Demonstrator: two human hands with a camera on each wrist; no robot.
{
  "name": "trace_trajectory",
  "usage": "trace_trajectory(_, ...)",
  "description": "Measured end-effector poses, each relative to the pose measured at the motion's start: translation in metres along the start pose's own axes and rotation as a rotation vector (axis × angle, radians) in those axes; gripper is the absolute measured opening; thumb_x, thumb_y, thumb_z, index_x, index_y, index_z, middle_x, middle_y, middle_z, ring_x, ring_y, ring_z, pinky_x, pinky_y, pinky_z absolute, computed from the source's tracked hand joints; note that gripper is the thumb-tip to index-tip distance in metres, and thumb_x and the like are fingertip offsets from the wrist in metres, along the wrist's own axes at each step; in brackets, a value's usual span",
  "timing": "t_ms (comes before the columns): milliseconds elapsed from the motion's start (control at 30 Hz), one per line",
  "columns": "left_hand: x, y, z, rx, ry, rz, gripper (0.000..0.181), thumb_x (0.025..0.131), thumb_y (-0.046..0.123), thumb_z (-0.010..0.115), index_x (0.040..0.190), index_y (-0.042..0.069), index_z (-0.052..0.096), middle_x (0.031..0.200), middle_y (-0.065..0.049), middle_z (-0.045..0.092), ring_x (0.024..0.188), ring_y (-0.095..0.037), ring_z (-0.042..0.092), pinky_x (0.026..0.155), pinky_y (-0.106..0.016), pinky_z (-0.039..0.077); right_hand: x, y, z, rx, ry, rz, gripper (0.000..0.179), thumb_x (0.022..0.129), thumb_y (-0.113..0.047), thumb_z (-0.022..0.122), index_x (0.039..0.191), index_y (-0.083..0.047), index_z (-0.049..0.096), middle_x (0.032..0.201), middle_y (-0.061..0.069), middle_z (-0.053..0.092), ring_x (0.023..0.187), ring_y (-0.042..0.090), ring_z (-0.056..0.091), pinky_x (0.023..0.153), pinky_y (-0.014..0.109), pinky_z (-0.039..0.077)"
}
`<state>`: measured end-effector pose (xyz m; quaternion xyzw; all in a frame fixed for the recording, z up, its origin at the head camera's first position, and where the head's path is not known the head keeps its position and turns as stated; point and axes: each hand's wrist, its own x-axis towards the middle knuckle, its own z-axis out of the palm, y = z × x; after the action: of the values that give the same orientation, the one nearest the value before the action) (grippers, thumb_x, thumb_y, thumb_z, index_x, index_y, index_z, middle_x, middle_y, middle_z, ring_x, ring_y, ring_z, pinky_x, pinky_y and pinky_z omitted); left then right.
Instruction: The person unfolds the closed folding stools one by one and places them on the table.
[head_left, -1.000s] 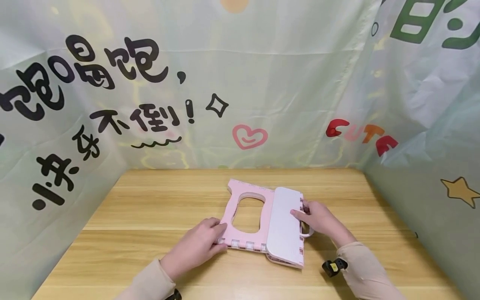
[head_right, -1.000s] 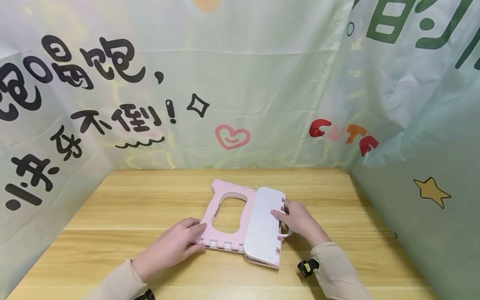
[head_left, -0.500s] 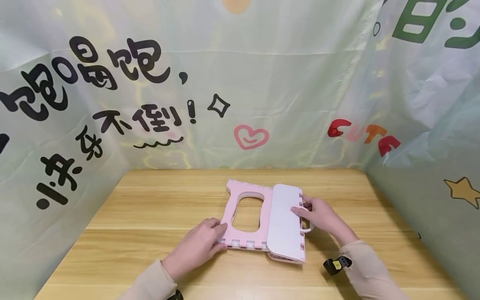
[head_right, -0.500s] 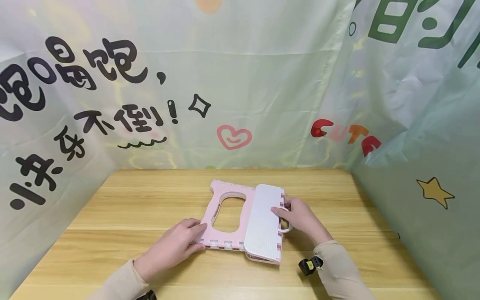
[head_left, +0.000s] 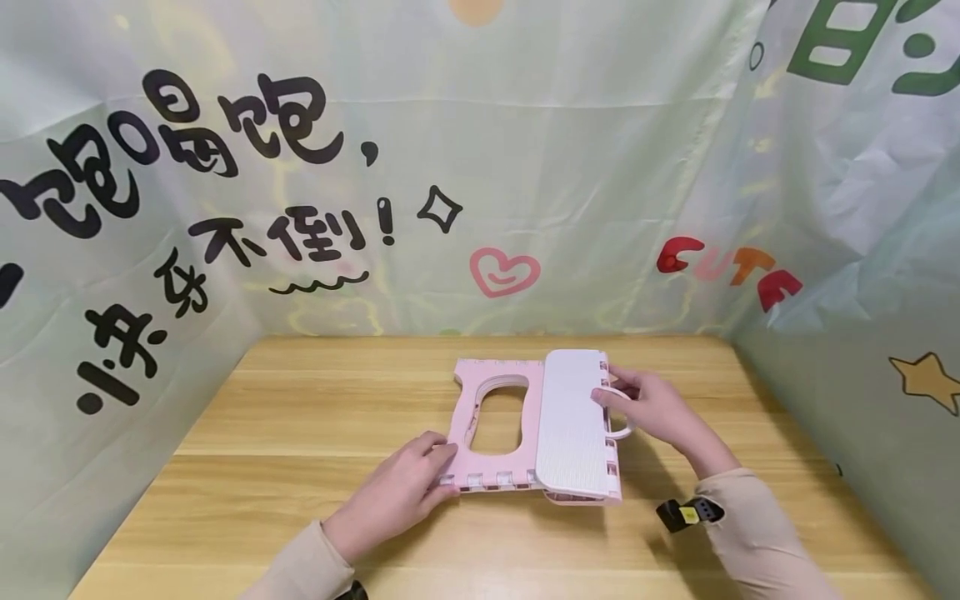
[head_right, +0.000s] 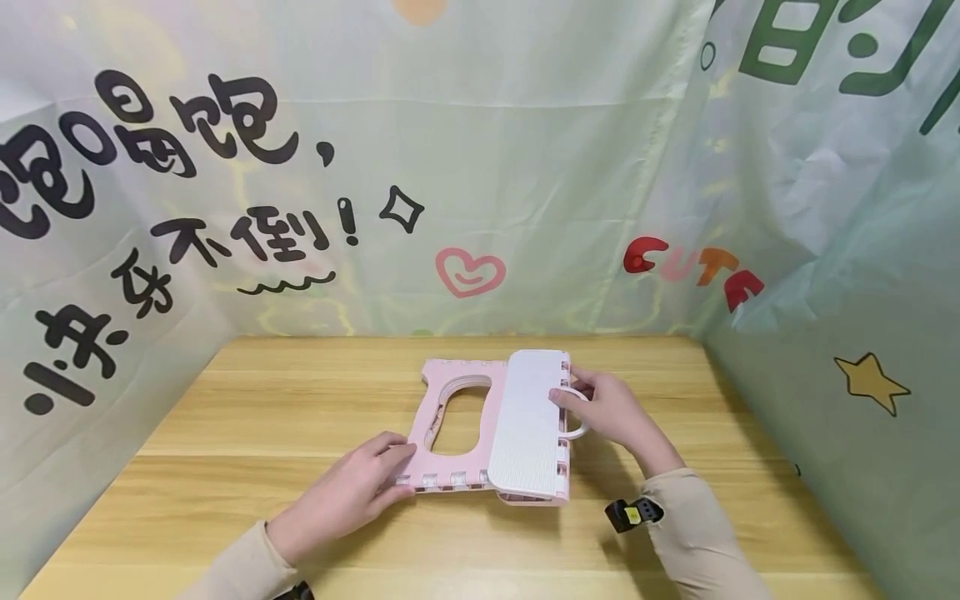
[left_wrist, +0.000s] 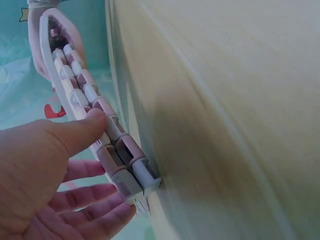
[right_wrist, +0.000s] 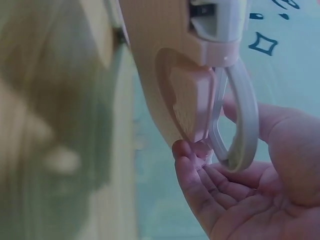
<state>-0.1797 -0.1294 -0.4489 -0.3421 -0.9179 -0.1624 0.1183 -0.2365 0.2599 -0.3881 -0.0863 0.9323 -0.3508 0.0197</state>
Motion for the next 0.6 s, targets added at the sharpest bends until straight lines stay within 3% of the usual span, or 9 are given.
trace_trajectory(300,0.0,0.005,-0.001,-0.06,-0.012,0.012,0.053,0.094,0.033,0.084,0.134,0.002,0.069,0.128,-0.008,0.071,0.102,-0.016,0.072,0.089,-0.031,0.066,-0.006,-0.019,-0.019,0.029,0.064,-0.097,0.068,0.108,-0.037,0.065,0.155,0.009,0.049,0.144,0.029,0.066,0.126,0.039,0.07,0.08,0.02,0.054)
trace_trajectory(533,0.002,0.008,-0.001,-0.069,-0.004,-0.008,0.053,0.09,0.029,0.086,0.132,0.002,0.07,0.12,-0.005,0.072,0.098,-0.01,0.063,0.085,-0.026,0.062,-0.009,-0.033,-0.025,0.025,0.084,-0.114,0.064,0.109,-0.037,0.063,0.155,0.005,0.051,0.146,0.028,0.065,0.127,0.039,0.069,0.077,0.021,0.051)
trace_trajectory(600,0.002,0.008,-0.001,-0.077,-0.007,-0.017,0.053,0.089,0.029,0.086,0.133,0.003,0.07,0.12,-0.004,0.072,0.097,-0.009,0.062,0.083,-0.024,0.061,-0.009,-0.036,-0.025,0.02,0.091,-0.113,0.063,0.109,-0.038,0.062,0.155,0.004,0.052,0.145,0.027,0.066,0.12,0.036,0.071,0.073,0.023,0.049)
